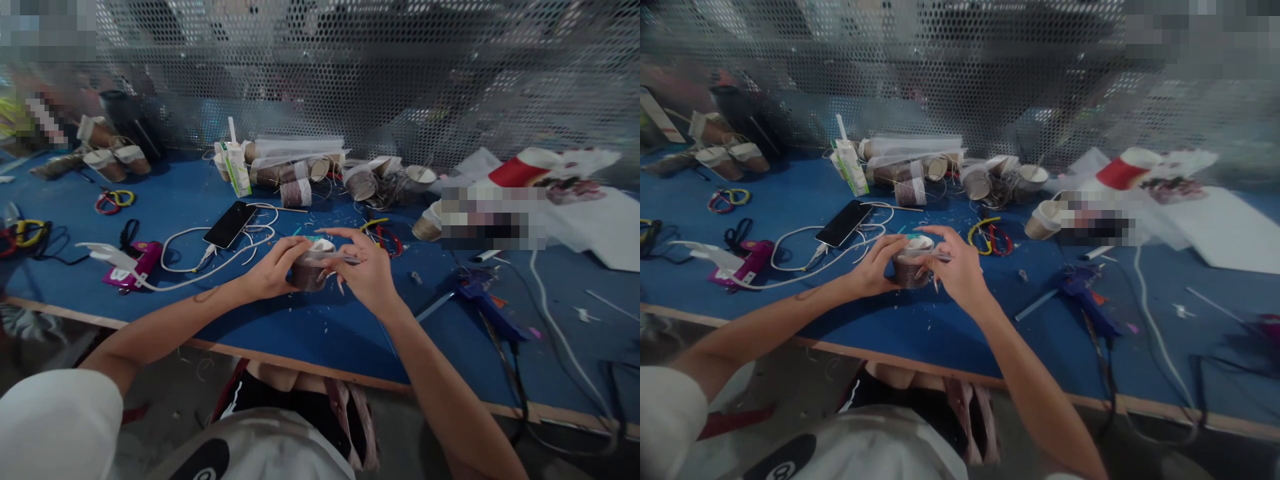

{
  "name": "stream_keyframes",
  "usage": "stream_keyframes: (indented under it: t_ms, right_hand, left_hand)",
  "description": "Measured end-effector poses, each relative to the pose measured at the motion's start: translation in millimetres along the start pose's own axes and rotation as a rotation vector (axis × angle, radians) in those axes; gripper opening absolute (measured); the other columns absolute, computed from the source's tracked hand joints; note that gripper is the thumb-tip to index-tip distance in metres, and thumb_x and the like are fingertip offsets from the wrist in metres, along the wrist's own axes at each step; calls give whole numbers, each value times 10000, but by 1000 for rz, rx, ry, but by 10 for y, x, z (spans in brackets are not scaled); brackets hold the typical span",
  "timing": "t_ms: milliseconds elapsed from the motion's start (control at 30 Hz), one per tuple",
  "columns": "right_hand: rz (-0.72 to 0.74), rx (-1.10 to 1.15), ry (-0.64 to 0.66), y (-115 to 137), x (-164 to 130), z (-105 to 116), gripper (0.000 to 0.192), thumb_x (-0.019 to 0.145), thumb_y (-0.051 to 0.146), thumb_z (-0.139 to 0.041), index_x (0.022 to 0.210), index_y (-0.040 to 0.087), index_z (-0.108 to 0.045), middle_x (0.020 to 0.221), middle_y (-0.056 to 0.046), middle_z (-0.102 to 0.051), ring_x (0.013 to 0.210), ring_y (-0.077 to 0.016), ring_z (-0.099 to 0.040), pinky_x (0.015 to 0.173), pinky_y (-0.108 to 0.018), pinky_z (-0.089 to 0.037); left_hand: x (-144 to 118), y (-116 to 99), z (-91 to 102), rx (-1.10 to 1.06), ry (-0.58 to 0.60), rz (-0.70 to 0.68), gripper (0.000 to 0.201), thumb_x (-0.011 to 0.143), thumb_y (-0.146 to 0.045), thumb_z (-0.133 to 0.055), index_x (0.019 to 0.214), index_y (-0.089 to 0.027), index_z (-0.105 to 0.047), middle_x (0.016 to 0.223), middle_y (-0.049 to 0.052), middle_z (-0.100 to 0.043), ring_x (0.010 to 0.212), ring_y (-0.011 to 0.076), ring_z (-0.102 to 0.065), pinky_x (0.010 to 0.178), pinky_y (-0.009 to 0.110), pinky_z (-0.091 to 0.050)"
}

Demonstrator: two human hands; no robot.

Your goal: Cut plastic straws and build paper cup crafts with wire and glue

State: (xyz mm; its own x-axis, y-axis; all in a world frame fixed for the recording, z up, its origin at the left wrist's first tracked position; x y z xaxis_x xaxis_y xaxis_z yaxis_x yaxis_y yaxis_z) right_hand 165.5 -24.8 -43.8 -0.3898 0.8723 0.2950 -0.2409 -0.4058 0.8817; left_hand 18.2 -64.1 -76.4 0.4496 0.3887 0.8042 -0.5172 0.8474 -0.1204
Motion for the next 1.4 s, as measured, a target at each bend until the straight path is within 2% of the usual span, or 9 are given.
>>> stream_keyframes:
  t_ms: [167,433,533,667,833,1100,1233,1400]
  right_hand:
    - [153,-185,-88,67,-54,34,331,885,414,-529,1143,207,-521,581,35,-610,467,-131,-612,448,-231,-443]
    - [310,-397,-122,226,-116,40,222,941,333,-430,1123,218,-486,548,56,-549,441,-111,-556,461,-225,-409]
    - [328,-480,-158,243,-119,54,213,932,321,-450,1116,223,-493,580,47,-562,440,-105,-527,464,-226,-389]
    - [351,-490,-164,233,-96,54,193,938,322,-426,1069,221,-525,725,-1,-634,489,-99,-542,493,-228,-401]
    - [329,-458,-173,216,-91,36,214,934,335,-443,1087,216,-533,567,40,-565,484,-113,-527,522,-238,-394]
    - [283,-429,-139,191,-82,16,249,939,362,-426,1080,210,-563,495,54,-497,447,-114,-469,515,-251,-357]
    - [284,-397,-123,173,-74,0,267,941,367,-419,1096,206,-565,539,38,-556,458,-112,-481,504,-246,-344]
    - [284,-396,-100,193,-79,-24,319,947,387,-393,1115,193,-581,550,19,-584,463,-117,-498,516,-245,-351]
  left_hand:
    - [20,10,21,16,-4,-10,763,807,-362,-633,1403,-102,-235,1140,197,-518,1120,287,-546,895,453,-525]
    - [29,30,47,-54,-55,40,753,777,-463,-646,1358,-117,-314,1112,181,-547,1065,263,-568,851,427,-534]
    - [24,50,48,-77,-58,82,759,747,-480,-671,1337,-133,-342,1101,166,-557,1046,256,-570,836,416,-530]
    - [14,45,60,-109,-78,62,797,717,-511,-689,1334,-141,-348,1100,163,-567,1019,257,-569,818,422,-520]
    - [1,67,73,-123,-110,86,791,714,-615,-628,1313,-168,-369,1070,144,-576,979,251,-577,783,415,-514]
    - [-19,62,71,-200,-134,86,786,697,-611,-652,1302,-194,-373,1089,132,-566,999,243,-574,794,400,-519]
    - [-44,73,77,-213,-156,100,806,665,-616,-678,1293,-205,-385,1085,125,-565,1003,252,-571,816,420,-508]
    - [-50,62,101,-239,-166,89,787,678,-612,-670,1288,-195,-398,1061,111,-556,983,229,-560,811,390,-499]
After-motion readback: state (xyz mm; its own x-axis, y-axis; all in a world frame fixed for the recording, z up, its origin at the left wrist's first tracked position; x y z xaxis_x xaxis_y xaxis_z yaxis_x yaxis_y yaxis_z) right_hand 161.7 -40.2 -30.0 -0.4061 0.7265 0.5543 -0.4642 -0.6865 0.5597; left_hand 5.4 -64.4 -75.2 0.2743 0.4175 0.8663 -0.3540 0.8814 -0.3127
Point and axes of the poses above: each hand's wrist, its own x-axis towards the middle knuckle, its own z-axis out of the back of the hand, y = z × x, the point moved 6 cm from there along x, towards the middle knuckle
